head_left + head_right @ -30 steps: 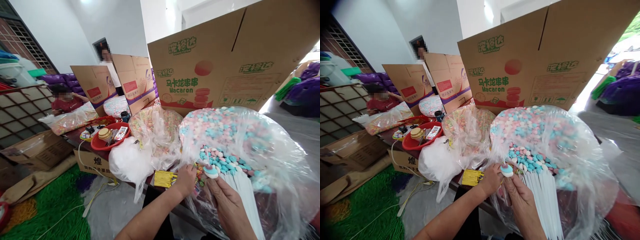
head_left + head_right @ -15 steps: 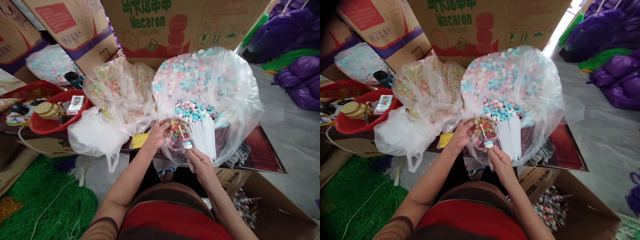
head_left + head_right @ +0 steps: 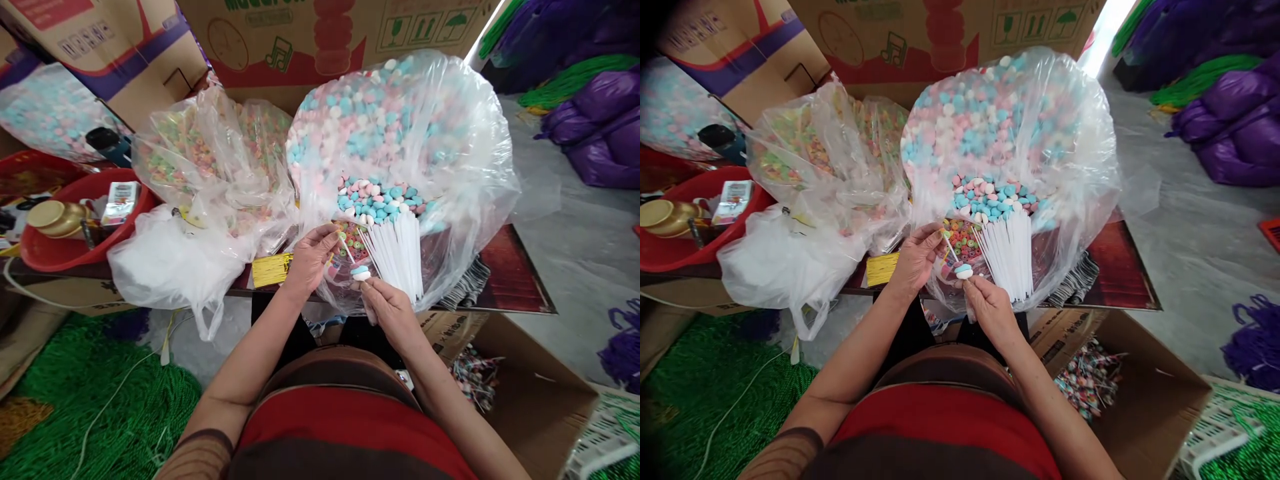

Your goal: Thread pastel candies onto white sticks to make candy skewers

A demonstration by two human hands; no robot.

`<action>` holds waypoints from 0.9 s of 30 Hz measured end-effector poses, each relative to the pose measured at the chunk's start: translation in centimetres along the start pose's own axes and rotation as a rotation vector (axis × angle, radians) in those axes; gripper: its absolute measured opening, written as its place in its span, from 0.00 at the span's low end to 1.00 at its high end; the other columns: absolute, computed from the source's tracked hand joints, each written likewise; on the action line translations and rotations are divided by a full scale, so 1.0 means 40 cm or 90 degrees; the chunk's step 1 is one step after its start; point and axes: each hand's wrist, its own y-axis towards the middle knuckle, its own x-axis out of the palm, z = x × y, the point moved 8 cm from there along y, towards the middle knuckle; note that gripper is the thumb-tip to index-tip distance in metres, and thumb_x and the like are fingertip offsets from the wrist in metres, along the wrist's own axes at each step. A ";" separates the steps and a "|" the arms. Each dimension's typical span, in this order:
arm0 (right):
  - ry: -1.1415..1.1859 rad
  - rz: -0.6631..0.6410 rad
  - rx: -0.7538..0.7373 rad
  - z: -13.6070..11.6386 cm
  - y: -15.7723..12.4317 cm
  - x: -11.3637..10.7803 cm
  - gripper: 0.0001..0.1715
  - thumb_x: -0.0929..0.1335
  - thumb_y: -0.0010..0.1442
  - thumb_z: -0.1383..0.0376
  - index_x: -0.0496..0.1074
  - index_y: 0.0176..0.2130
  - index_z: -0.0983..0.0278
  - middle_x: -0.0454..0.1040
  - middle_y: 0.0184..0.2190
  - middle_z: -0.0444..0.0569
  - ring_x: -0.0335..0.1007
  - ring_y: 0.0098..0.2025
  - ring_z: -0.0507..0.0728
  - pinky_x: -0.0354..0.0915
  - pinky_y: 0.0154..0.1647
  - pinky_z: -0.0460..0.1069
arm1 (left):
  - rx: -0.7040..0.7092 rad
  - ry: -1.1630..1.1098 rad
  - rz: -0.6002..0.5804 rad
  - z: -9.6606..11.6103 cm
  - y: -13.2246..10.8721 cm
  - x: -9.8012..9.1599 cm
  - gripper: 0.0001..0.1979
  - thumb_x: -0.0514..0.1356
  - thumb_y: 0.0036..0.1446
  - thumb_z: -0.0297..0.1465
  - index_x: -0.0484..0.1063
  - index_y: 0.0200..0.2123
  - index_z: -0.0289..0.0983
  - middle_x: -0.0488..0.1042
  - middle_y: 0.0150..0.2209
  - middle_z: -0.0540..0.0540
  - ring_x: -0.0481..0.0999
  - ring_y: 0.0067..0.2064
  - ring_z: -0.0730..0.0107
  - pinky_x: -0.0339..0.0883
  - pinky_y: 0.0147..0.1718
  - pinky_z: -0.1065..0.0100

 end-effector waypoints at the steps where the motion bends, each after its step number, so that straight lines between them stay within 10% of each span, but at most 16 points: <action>1: 0.006 0.002 0.007 -0.001 -0.001 0.000 0.21 0.68 0.63 0.48 0.78 0.35 0.63 0.59 0.16 0.38 0.51 0.19 0.50 0.48 0.22 0.48 | 0.041 0.045 -0.003 0.012 -0.002 -0.001 0.19 0.77 0.44 0.41 0.80 0.36 0.38 0.78 0.31 0.52 0.74 0.30 0.78 0.68 0.31 0.73; 9: 0.076 -0.020 0.061 0.001 -0.016 0.004 0.21 0.69 0.60 0.49 0.78 0.34 0.64 0.57 0.15 0.37 0.46 0.18 0.48 0.44 0.20 0.47 | 0.435 0.451 -0.029 0.128 -0.054 0.020 0.12 0.66 0.62 0.42 0.81 0.40 0.40 0.78 0.40 0.47 0.78 0.40 0.73 0.72 0.40 0.71; 16: 0.063 0.001 0.038 -0.007 -0.020 -0.004 0.19 0.69 0.60 0.51 0.78 0.34 0.64 0.57 0.15 0.37 0.46 0.18 0.48 0.45 0.20 0.47 | 0.319 0.198 -0.028 0.079 -0.044 0.021 0.15 0.69 0.58 0.46 0.80 0.40 0.41 0.77 0.38 0.50 0.80 0.40 0.74 0.74 0.43 0.71; 27: 0.167 -0.014 0.030 0.023 0.005 0.054 0.23 0.71 0.59 0.45 0.74 0.34 0.63 0.56 0.16 0.36 0.44 0.18 0.48 0.42 0.20 0.47 | 0.281 0.187 -0.001 0.071 -0.054 0.023 0.19 0.70 0.56 0.47 0.77 0.46 0.44 0.77 0.41 0.51 0.82 0.42 0.73 0.75 0.44 0.69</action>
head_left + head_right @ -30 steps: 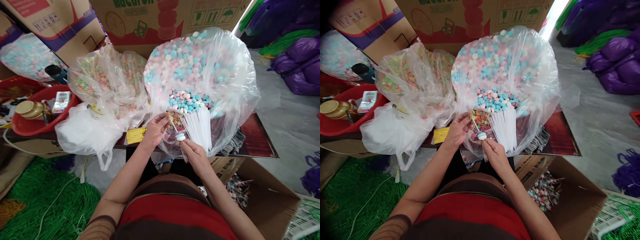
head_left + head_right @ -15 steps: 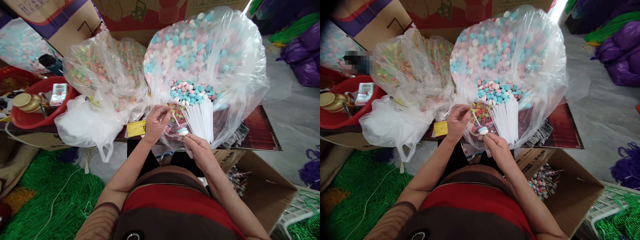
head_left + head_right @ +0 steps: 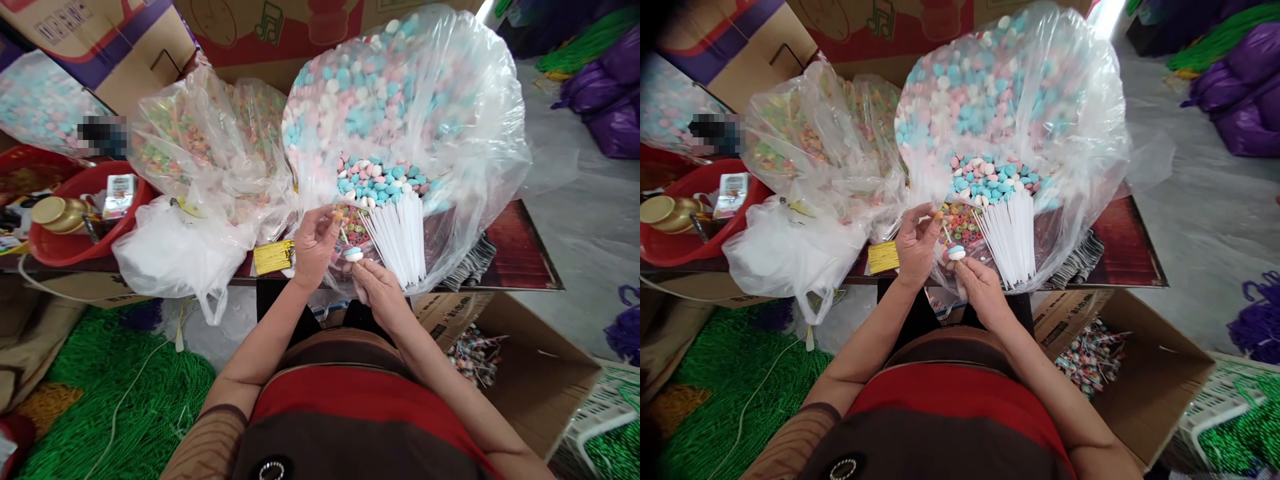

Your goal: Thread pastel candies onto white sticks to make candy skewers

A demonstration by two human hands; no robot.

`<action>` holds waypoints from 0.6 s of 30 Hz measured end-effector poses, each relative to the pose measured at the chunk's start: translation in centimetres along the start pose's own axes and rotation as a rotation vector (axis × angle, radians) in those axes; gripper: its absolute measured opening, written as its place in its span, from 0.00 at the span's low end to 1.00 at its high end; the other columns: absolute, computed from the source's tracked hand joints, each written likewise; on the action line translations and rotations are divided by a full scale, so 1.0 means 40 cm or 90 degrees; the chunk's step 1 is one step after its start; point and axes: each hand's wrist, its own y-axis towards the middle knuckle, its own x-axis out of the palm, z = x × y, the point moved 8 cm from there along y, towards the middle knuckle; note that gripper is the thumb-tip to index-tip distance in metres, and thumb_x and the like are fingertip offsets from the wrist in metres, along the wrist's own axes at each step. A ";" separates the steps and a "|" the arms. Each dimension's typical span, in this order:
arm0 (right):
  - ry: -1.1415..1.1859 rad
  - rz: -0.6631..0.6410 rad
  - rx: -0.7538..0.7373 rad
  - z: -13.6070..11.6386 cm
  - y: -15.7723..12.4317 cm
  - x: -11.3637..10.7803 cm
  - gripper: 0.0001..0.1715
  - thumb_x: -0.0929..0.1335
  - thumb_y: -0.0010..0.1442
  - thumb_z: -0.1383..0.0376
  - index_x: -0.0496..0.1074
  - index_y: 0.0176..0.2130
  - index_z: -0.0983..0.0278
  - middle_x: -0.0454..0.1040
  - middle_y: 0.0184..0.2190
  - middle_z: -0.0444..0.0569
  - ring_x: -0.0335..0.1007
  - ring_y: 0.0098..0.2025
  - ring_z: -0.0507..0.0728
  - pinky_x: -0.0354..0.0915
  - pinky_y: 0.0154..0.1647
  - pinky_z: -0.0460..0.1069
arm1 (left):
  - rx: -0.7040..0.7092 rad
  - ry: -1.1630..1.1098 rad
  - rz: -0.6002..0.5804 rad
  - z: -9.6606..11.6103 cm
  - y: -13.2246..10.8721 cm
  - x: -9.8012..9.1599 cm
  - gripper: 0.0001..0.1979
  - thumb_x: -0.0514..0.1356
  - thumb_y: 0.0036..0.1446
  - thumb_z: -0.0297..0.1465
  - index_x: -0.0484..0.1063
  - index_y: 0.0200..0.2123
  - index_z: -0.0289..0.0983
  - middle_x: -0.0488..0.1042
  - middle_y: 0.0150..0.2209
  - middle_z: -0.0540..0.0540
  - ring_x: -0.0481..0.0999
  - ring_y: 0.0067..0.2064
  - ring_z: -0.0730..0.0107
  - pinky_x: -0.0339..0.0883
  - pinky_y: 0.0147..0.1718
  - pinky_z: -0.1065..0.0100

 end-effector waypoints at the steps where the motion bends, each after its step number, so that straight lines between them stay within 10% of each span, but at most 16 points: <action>1: 0.019 -0.012 0.005 0.007 0.004 0.011 0.24 0.71 0.59 0.44 0.74 0.34 0.62 0.56 0.15 0.35 0.43 0.18 0.48 0.41 0.20 0.47 | -0.040 -0.048 0.009 -0.013 -0.001 0.000 0.21 0.71 0.55 0.46 0.75 0.49 0.46 0.77 0.42 0.52 0.82 0.42 0.73 0.75 0.44 0.69; 10: 0.044 -0.008 0.008 0.021 0.016 -0.004 0.27 0.72 0.56 0.41 0.71 0.33 0.62 0.56 0.15 0.35 0.42 0.18 0.47 0.38 0.20 0.47 | -0.430 -0.289 -0.025 -0.101 -0.068 0.071 0.31 0.75 0.48 0.32 0.70 0.55 0.44 0.77 0.33 0.54 0.83 0.38 0.69 0.73 0.37 0.69; 18: 0.038 0.006 0.035 0.006 0.035 -0.032 0.20 0.71 0.57 0.49 0.71 0.35 0.62 0.62 0.16 0.37 0.45 0.16 0.47 0.37 0.18 0.46 | -0.443 -0.291 0.014 -0.134 -0.071 0.086 0.22 0.75 0.48 0.33 0.74 0.46 0.40 0.79 0.32 0.53 0.76 0.30 0.77 0.67 0.27 0.75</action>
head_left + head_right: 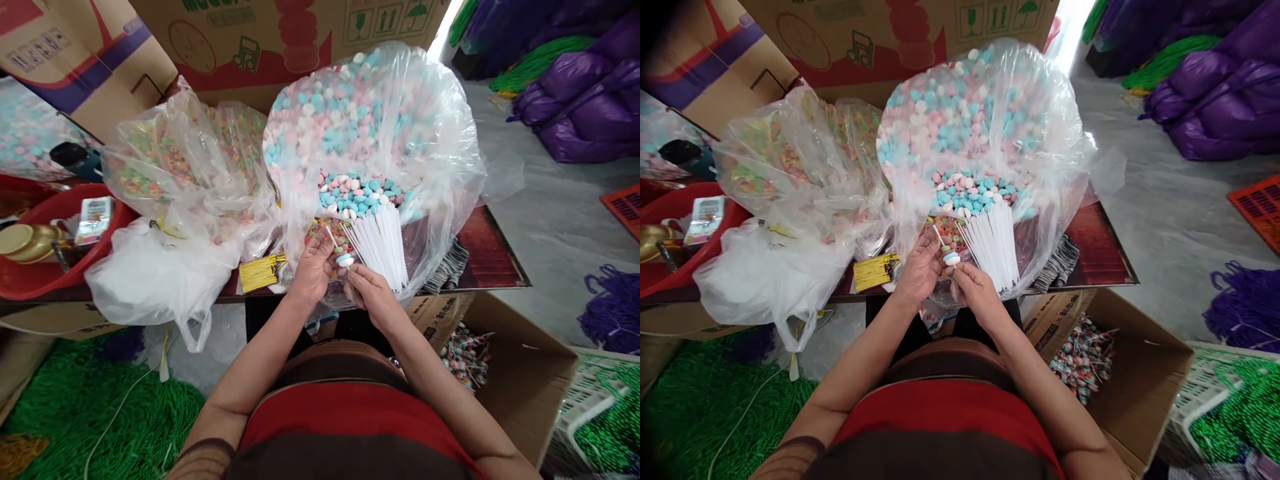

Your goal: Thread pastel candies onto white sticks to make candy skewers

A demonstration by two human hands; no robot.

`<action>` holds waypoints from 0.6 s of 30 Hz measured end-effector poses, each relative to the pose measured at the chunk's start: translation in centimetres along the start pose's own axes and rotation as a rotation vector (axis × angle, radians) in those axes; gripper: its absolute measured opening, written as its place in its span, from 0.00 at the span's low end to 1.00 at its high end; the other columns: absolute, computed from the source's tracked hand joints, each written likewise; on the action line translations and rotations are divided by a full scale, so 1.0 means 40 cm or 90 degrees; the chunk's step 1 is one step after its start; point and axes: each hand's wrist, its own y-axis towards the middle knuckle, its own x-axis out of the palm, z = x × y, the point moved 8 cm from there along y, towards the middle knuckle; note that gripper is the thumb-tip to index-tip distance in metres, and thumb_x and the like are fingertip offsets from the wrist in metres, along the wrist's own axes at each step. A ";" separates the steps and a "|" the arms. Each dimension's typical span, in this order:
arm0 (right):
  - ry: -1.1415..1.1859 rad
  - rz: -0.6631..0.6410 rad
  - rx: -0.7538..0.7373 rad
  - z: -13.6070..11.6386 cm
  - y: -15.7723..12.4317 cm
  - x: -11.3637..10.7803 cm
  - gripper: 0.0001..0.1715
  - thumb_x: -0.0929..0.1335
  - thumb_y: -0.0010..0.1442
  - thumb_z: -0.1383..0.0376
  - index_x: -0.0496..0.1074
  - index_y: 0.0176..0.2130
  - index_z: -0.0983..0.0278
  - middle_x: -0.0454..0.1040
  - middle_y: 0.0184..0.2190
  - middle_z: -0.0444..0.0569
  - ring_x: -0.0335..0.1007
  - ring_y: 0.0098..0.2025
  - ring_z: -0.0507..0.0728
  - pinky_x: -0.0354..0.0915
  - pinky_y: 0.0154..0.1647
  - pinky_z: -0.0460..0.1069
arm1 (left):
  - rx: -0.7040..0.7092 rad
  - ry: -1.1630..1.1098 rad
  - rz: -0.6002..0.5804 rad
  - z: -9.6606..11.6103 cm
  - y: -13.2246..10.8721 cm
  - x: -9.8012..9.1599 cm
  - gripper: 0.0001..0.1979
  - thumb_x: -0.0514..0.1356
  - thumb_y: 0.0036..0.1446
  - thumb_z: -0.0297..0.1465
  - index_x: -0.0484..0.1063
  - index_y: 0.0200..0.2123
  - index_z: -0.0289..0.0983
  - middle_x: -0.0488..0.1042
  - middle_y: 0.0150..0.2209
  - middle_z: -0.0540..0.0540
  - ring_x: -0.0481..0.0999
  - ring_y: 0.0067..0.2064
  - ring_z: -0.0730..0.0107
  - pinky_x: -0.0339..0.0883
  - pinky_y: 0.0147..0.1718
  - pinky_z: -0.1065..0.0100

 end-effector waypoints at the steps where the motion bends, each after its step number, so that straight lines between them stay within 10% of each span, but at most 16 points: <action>1: 0.000 -0.001 -0.004 -0.001 0.005 0.001 0.20 0.71 0.57 0.48 0.71 0.34 0.62 0.64 0.16 0.37 0.45 0.16 0.46 0.38 0.17 0.46 | 0.008 0.018 -0.018 0.000 0.001 0.008 0.22 0.76 0.48 0.35 0.75 0.45 0.39 0.79 0.31 0.53 0.74 0.27 0.78 0.64 0.25 0.76; 8: 0.080 0.056 -0.064 -0.022 0.026 -0.034 0.24 0.74 0.55 0.44 0.72 0.34 0.62 0.70 0.20 0.40 0.50 0.16 0.46 0.44 0.17 0.45 | 0.102 0.277 -0.120 0.016 0.013 0.049 0.22 0.69 0.58 0.46 0.79 0.51 0.42 0.83 0.42 0.47 0.77 0.30 0.75 0.70 0.30 0.73; 13: 0.126 0.142 -0.098 -0.056 0.001 -0.126 0.22 0.76 0.53 0.48 0.75 0.35 0.63 0.70 0.21 0.40 0.48 0.17 0.45 0.43 0.18 0.45 | 0.437 0.748 -0.111 0.129 0.105 0.110 0.13 0.62 0.65 0.34 0.80 0.52 0.40 0.81 0.46 0.43 0.78 0.50 0.61 0.70 0.53 0.62; 18: 0.120 0.183 -0.083 -0.052 -0.011 -0.156 0.21 0.78 0.49 0.51 0.77 0.36 0.62 0.65 0.19 0.37 0.45 0.18 0.45 0.42 0.19 0.45 | 0.411 1.240 -0.168 0.087 0.239 0.197 0.16 0.57 0.65 0.26 0.79 0.52 0.35 0.78 0.51 0.36 0.74 0.57 0.50 0.66 0.57 0.55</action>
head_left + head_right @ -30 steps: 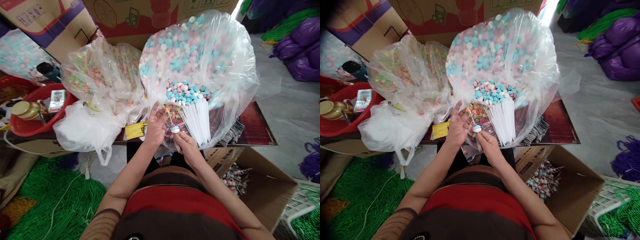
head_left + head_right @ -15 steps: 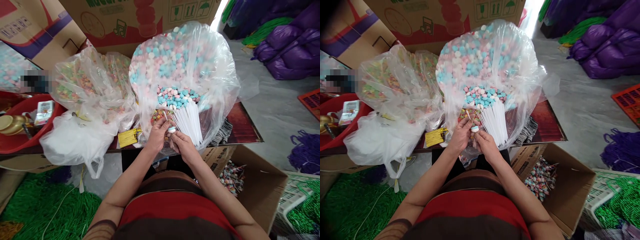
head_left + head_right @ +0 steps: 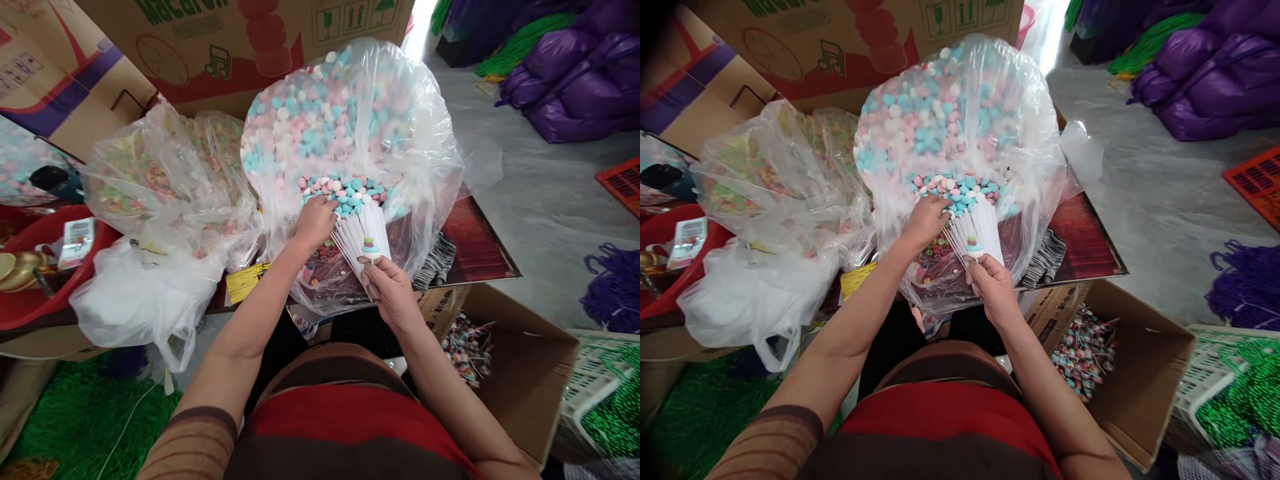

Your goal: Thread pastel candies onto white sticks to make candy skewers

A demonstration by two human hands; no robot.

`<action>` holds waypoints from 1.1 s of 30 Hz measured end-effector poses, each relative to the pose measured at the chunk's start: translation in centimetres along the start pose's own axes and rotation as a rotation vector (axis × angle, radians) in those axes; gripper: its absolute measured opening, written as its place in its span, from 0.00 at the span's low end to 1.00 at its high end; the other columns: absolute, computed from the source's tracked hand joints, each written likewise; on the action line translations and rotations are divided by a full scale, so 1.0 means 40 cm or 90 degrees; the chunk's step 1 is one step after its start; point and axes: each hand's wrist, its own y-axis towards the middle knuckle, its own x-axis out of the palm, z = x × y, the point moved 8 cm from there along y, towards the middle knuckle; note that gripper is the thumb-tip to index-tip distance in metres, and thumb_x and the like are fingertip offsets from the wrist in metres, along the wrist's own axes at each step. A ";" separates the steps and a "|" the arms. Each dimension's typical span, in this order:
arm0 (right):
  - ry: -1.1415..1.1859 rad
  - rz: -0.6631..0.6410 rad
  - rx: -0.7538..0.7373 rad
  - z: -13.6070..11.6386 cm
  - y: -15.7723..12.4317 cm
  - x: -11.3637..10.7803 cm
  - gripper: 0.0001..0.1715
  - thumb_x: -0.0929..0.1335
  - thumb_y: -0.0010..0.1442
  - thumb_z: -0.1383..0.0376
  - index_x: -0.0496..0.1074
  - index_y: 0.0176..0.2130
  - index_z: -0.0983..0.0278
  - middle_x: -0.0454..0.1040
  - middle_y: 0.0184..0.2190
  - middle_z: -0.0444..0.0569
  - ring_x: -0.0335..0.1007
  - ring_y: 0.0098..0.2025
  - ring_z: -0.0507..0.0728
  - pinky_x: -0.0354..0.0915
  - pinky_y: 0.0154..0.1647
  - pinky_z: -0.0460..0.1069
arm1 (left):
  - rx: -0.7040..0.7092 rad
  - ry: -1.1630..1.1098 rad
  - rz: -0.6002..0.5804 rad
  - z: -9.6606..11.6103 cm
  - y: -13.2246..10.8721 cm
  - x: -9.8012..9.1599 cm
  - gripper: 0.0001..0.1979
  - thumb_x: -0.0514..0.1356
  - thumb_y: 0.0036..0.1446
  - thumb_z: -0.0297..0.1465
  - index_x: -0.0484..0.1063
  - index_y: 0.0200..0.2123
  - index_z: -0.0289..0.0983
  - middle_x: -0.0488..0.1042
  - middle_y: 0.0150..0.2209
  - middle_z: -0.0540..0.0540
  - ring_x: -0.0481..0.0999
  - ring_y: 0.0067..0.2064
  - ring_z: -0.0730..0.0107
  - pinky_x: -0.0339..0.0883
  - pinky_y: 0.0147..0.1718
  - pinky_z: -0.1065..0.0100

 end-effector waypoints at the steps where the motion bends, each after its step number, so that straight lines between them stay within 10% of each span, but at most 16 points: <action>1: -0.006 0.004 -0.004 0.001 0.001 -0.002 0.21 0.78 0.48 0.51 0.78 0.37 0.62 0.66 0.20 0.38 0.47 0.19 0.46 0.43 0.19 0.45 | 0.011 0.047 -0.031 0.008 0.016 0.009 0.16 0.57 0.65 0.27 0.79 0.53 0.34 0.77 0.52 0.35 0.74 0.57 0.49 0.66 0.57 0.55; 16: -0.028 0.032 -0.008 0.003 0.010 -0.017 0.26 0.78 0.47 0.48 0.80 0.39 0.64 0.59 0.18 0.36 0.42 0.19 0.46 0.39 0.19 0.45 | 0.143 0.197 -0.136 0.037 0.018 0.021 0.15 0.54 0.64 0.22 0.80 0.47 0.34 0.79 0.48 0.34 0.77 0.51 0.49 0.66 0.48 0.56; 25: -0.059 0.046 -0.065 -0.066 0.082 0.034 0.24 0.78 0.47 0.48 0.76 0.34 0.64 0.56 0.17 0.33 0.40 0.17 0.44 0.36 0.18 0.45 | -0.053 -0.258 0.100 -0.075 -0.034 -0.066 0.10 0.57 0.60 0.22 0.79 0.37 0.36 0.81 0.38 0.46 0.77 0.41 0.65 0.66 0.43 0.67; 33: -0.042 -0.015 -0.150 -0.091 0.121 0.136 0.25 0.78 0.47 0.47 0.73 0.33 0.62 0.70 0.22 0.38 0.52 0.19 0.46 0.47 0.18 0.44 | -0.164 -0.803 0.128 -0.014 -0.185 -0.014 0.06 0.62 0.58 0.27 0.79 0.37 0.38 0.79 0.32 0.52 0.75 0.33 0.74 0.66 0.35 0.72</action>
